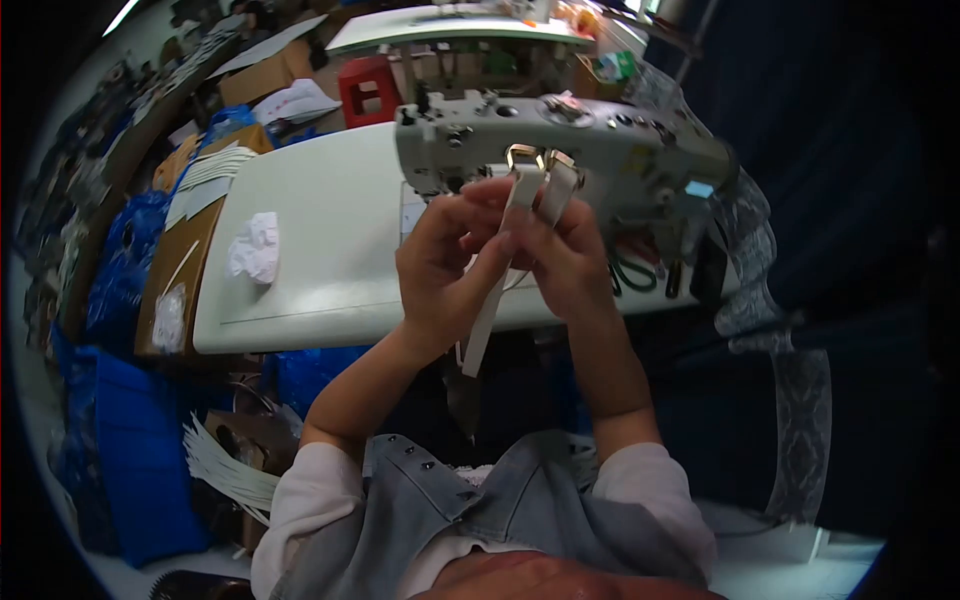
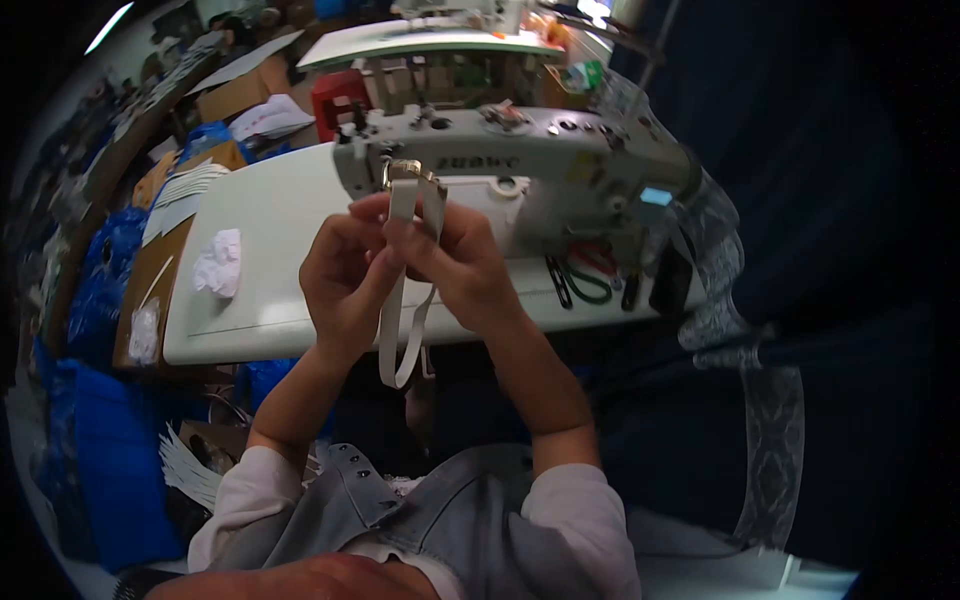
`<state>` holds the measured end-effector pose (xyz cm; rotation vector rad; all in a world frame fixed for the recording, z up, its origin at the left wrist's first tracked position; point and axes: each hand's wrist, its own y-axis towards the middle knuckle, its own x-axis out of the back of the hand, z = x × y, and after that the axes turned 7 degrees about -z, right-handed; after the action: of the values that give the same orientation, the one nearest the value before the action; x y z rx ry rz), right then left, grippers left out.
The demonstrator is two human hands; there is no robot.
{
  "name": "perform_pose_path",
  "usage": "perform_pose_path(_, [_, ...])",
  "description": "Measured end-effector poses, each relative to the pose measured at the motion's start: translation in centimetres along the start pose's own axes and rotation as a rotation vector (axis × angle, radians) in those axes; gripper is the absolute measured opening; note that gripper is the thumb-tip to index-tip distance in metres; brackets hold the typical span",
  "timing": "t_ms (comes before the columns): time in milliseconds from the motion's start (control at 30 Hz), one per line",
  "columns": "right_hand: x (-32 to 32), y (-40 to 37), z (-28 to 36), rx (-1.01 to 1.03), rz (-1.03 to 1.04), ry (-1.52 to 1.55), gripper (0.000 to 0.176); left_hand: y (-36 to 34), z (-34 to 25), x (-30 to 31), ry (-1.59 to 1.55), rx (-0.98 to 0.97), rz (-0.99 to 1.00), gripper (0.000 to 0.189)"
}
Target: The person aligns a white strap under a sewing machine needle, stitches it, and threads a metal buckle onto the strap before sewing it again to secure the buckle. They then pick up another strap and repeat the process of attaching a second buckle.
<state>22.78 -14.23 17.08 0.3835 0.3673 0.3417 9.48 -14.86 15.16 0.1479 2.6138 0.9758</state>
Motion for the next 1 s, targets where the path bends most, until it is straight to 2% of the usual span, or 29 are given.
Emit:
perform_pose_path(33, [0.6,-1.9,-1.2,-0.016,-0.047,0.007,0.036,-1.8,1.0,0.4,-0.033,0.063,0.046,0.015])
perform_pose_path(100, [2.1,-5.9,-3.8,-0.109,-0.168,-0.042,0.035,-5.5,3.4,1.1,0.101,0.259,0.157,0.020])
perform_pose_path(133, [2.9,-8.1,-5.1,-0.212,-0.258,-0.023,0.035,-7.5,4.5,1.3,0.062,0.318,0.204,0.020])
perform_pose_path(167, [4.7,-10.7,-7.2,-0.222,-0.328,-0.031,0.035,-9.3,5.5,1.4,0.016,0.483,0.202,0.024])
perform_pose_path(233, [8.4,-16.3,-11.4,-0.199,-0.580,-0.062,0.038,-12.5,6.5,1.5,-0.038,0.732,0.233,0.028])
perform_pose_path(300, [11.7,-21.8,-11.3,-0.375,-0.915,0.057,0.039,-14.8,6.3,1.2,-0.052,0.888,0.301,0.024])
perform_pose_path(333, [13.7,-24.9,-11.4,-0.400,-1.058,0.179,0.041,-15.6,6.0,1.0,-0.057,0.951,0.328,0.024])
perform_pose_path(367, [16.8,-28.5,-11.6,-0.418,-1.201,0.295,0.044,-16.1,6.2,0.5,-0.128,0.968,0.435,0.022])
perform_pose_path(400, [22.7,-34.5,-13.3,-0.346,-1.141,0.544,0.043,-16.7,6.7,-0.3,-0.212,0.973,0.537,0.020])
perform_pose_path(433, [26.7,-40.3,-14.7,-0.254,-1.062,0.780,0.044,-17.5,7.5,-1.3,-0.235,1.013,0.552,0.020])
perform_pose_path(467, [27.0,-43.0,-14.2,-0.257,-1.098,0.773,0.044,-18.2,8.4,-2.3,-0.253,0.919,0.688,0.018])
perform_pose_path(500, [27.1,-44.8,-13.6,-0.172,-1.423,0.698,0.048,-18.8,9.4,-3.2,-0.266,0.811,0.816,0.016])
perform_pose_path(533, [27.4,-46.6,-13.8,-0.079,-1.732,0.603,0.055,-19.7,10.3,-4.4,-0.277,0.822,0.818,0.016])
perform_pose_path(567, [26.4,-48.5,-14.9,-0.279,-1.814,0.564,0.061,-21.0,11.3,-6.0,-0.346,0.876,0.821,0.017])
perform_pose_path(633, [23.6,-51.8,-18.4,-0.601,-1.880,0.638,0.068,-23.4,14.3,-8.1,-0.416,0.922,0.827,0.018])
perform_pose_path(667, [21.6,-51.7,-20.2,-0.729,-1.871,0.751,0.069,-24.9,16.2,-8.7,-0.326,0.929,0.972,0.021])
perform_pose_path(700, [19.2,-51.0,-21.1,-0.749,-1.807,0.802,0.068,-26.6,17.5,-8.9,-0.231,0.933,1.113,0.025])
perform_pose_path(733, [17.5,-50.0,-22.0,-0.769,-1.740,0.852,0.067,-28.1,18.7,-8.6,-0.229,0.936,1.108,0.025])
perform_pose_path(767, [16.9,-49.6,-24.0,-0.779,-1.738,0.853,0.067,-29.6,19.6,-8.0,-0.051,0.825,1.241,0.025])
perform_pose_path(800, [16.4,-50.4,-26.8,-0.687,-1.678,0.993,0.060,-30.4,20.0,-7.7,0.131,0.711,1.364,0.025])
perform_pose_path(867, [16.3,-52.6,-32.5,-0.531,-1.530,1.226,0.047,-29.6,19.2,-7.8,0.078,0.775,1.362,0.025])
perform_pose_path(900, [17.1,-53.4,-34.8,-0.464,-1.454,1.258,0.041,-28.8,18.9,-7.7,0.024,0.821,1.360,0.024])
perform_pose_path(1000, [20.2,-55.9,-40.9,-0.271,-1.287,1.094,0.023,-26.9,18.0,-6.3,0.153,0.861,1.313,0.020])
